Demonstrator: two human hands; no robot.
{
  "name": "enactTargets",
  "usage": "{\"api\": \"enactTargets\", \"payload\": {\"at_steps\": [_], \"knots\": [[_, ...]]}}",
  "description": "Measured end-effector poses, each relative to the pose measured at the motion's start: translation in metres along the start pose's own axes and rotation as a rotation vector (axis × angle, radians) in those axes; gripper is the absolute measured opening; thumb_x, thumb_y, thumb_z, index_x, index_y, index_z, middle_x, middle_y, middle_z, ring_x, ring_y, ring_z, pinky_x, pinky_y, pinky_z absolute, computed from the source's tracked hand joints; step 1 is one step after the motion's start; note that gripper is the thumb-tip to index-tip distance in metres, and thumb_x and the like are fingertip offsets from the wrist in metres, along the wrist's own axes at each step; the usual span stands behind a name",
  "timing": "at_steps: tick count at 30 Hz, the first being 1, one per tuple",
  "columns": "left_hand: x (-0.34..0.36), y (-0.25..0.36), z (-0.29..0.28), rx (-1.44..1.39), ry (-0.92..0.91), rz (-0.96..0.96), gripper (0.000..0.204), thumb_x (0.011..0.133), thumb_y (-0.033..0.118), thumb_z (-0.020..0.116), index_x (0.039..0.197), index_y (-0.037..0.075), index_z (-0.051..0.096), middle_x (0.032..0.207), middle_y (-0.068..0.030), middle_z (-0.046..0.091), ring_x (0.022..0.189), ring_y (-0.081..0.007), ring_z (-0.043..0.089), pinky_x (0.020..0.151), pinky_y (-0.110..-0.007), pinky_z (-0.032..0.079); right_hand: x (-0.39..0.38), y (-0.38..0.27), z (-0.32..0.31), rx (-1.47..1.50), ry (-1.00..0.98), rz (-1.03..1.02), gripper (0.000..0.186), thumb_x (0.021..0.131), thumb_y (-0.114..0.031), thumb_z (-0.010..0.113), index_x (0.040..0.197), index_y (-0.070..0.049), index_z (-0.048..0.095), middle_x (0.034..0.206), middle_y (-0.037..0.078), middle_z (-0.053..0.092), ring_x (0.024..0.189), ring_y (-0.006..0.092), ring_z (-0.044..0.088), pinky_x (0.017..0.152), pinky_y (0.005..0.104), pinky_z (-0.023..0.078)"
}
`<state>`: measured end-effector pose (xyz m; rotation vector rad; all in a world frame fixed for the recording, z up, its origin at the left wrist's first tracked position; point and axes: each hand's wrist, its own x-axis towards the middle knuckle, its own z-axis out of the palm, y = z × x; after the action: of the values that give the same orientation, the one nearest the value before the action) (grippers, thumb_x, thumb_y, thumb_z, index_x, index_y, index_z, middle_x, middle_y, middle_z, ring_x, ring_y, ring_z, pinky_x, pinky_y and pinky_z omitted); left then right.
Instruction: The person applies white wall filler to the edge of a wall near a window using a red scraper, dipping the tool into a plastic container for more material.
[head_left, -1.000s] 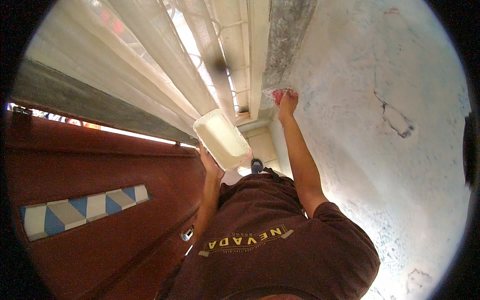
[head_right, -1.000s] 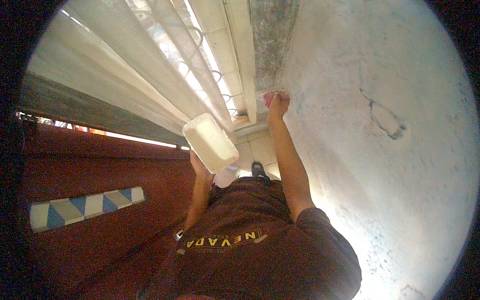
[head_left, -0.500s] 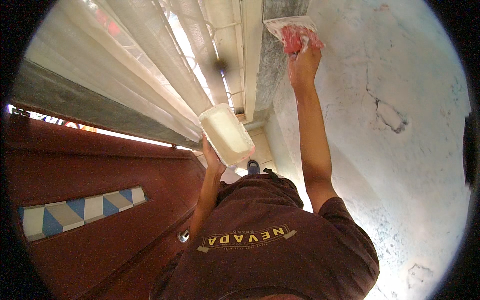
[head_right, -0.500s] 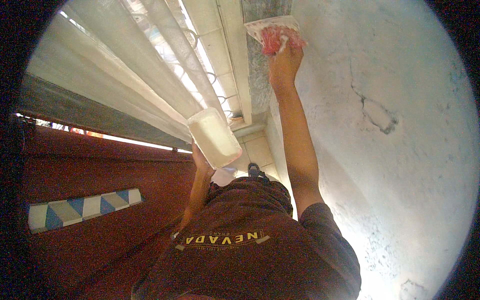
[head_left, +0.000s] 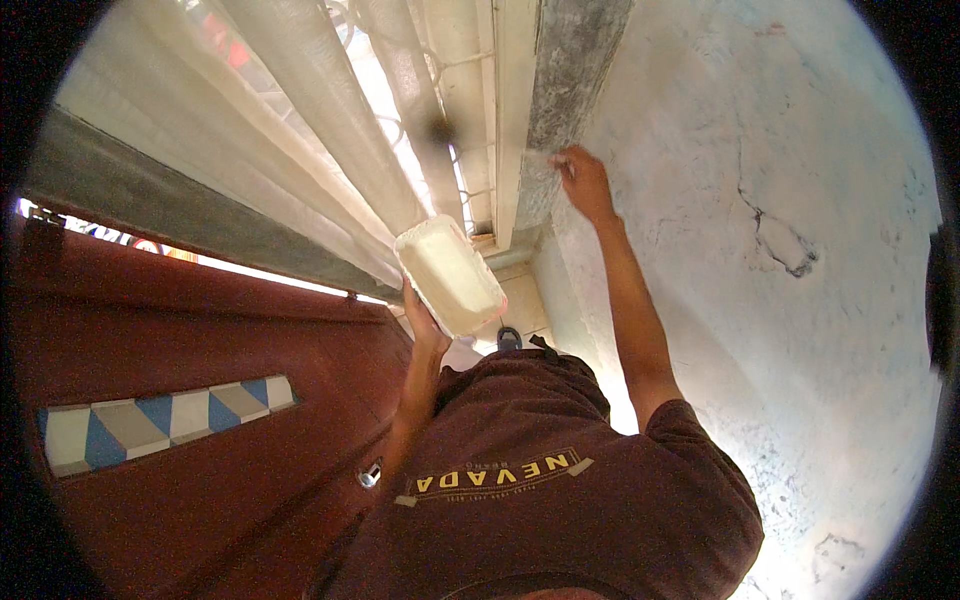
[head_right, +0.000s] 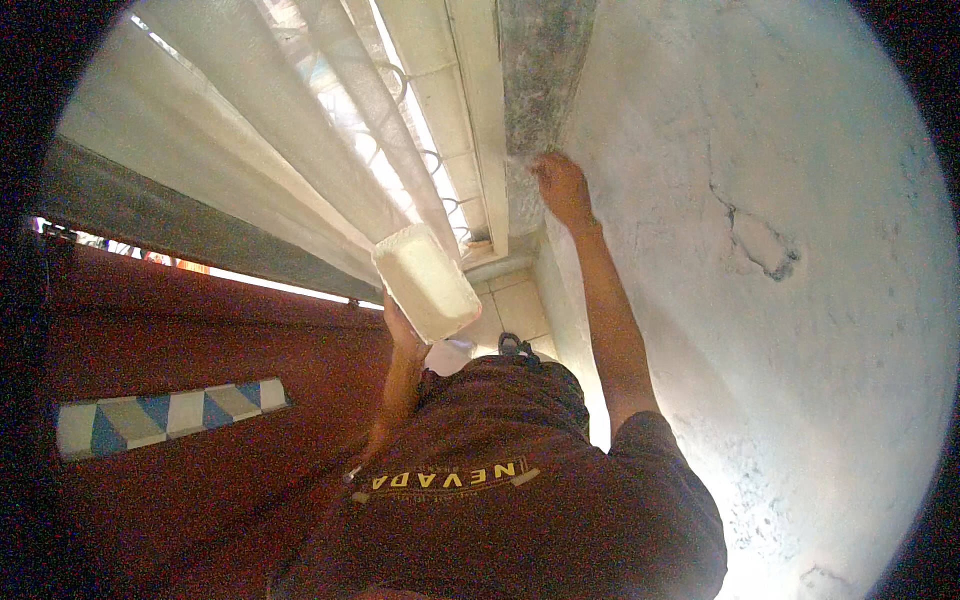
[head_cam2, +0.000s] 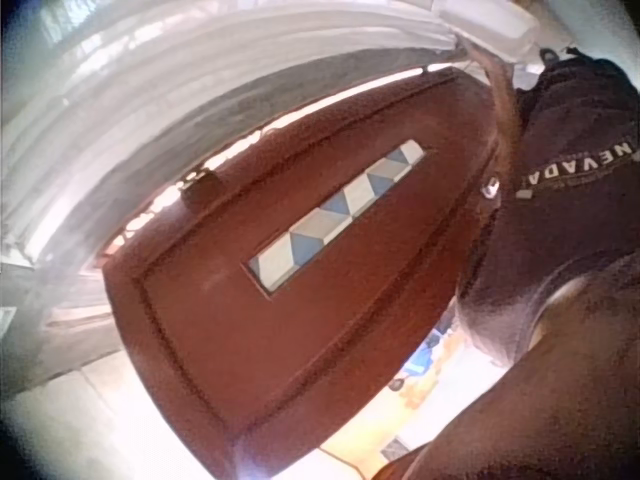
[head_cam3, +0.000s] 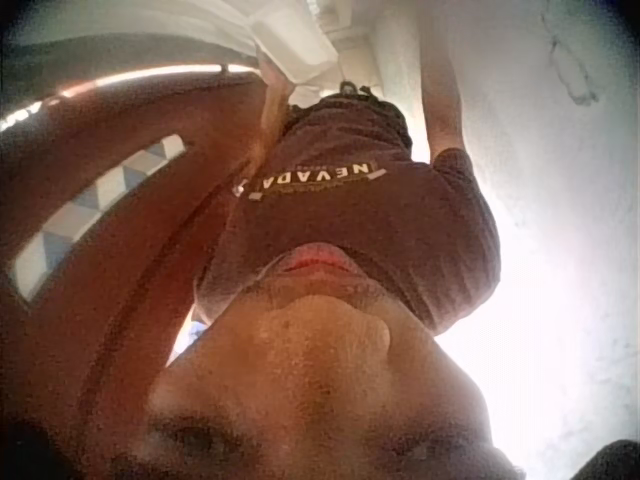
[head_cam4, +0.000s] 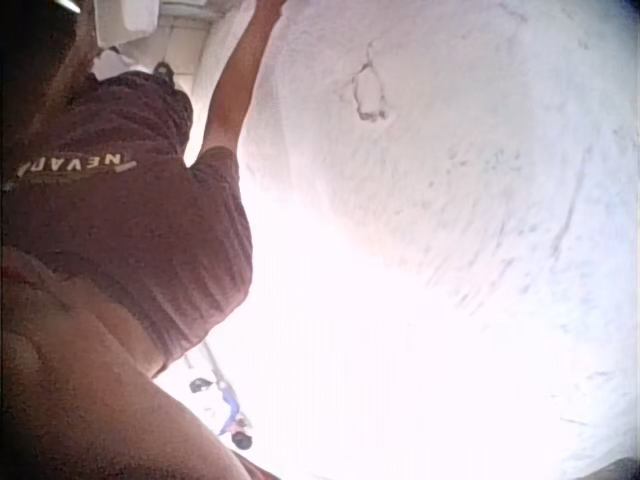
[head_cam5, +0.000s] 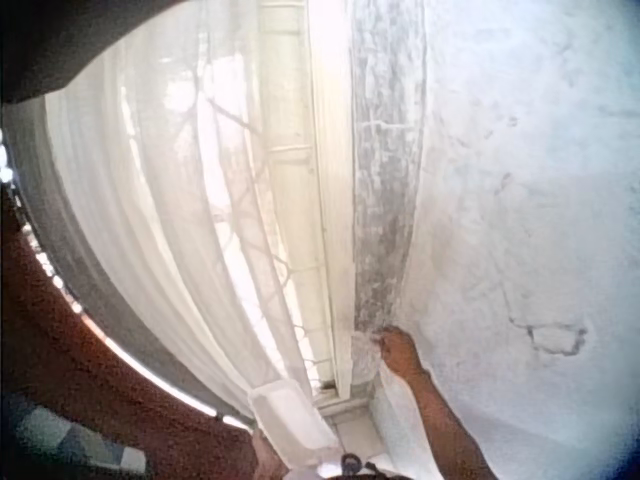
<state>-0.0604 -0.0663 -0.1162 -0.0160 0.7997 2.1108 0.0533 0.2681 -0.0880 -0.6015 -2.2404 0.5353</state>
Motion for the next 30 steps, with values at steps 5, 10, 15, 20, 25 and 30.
{"api": "enactTargets", "payload": {"at_steps": [5,10,15,20,25,30], "knots": [[0.002,0.005,0.009,0.053,-0.036,-0.009,0.058,0.105,0.05,0.03,0.145,0.011,0.04,0.139,-0.01,0.052,0.125,-0.0256,0.055,0.106,-0.042,0.045,0.072,-0.03,-0.038,-0.072,0.206,0.027,0.017,0.081,0.007,0.059,0.096,0.002,0.066,0.09,0.02,0.068,0.084,0.0363,0.068,0.076,0.0393,0.053],[0.001,0.005,0.007,0.109,0.077,0.013,0.059,0.104,0.052,0.03,0.146,0.011,0.039,0.14,-0.0098,0.052,0.125,-0.0256,0.055,0.105,-0.042,0.046,0.053,-0.074,-0.031,-0.007,0.603,0.201,0.017,0.084,0.007,0.057,0.099,0.004,0.065,0.094,0.017,0.07,0.086,0.029,0.068,0.079,0.0357,0.052],[0.003,-0.002,-0.001,0.072,0.079,-0.027,0.06,0.104,0.053,0.031,0.146,0.011,0.039,0.139,-0.0099,0.052,0.123,-0.0258,0.056,0.105,-0.042,0.047,0.0,-0.039,0.005,0.282,0.361,0.431,0.025,0.09,0.01,0.049,0.107,0.0,0.064,0.099,0.005,0.068,0.095,0.0142,0.062,0.087,0.0289,0.048],[0.005,-0.002,-0.007,0.045,0.044,-0.044,0.06,0.103,0.053,0.034,0.145,0.011,0.04,0.137,-0.0087,0.054,0.122,-0.0258,0.057,0.103,-0.041,0.048,0.022,-0.023,0.036,0.903,0.422,0.465,0.026,0.092,0.007,0.05,0.113,-0.001,0.063,0.108,0.003,0.066,0.101,0.0139,0.06,0.092,0.027,0.045],[0.002,0.008,-0.008,0.089,0.116,-0.013,0.061,0.103,0.054,0.034,0.144,0.011,0.041,0.137,-0.0085,0.054,0.121,-0.0256,0.057,0.103,-0.041,0.047,0.014,-0.018,0.074,1.186,0.618,0.698,0.019,0.096,-0.003,0.056,0.114,0.0,0.062,0.11,0.008,0.067,0.101,0.0196,0.063,0.086,0.0316,0.053],[0.007,0.0,-0.002,0.081,0.116,-0.05,0.062,0.103,0.055,0.034,0.145,0.011,0.041,0.136,-0.0085,0.054,0.122,-0.0253,0.057,0.103,-0.041,0.047,-0.062,0.036,0.1,0.96,0.685,0.76,0.025,0.094,0.004,0.053,0.117,0.0,0.061,0.113,0.009,0.066,0.1,0.0209,0.064,0.083,0.0319,0.054]]}}
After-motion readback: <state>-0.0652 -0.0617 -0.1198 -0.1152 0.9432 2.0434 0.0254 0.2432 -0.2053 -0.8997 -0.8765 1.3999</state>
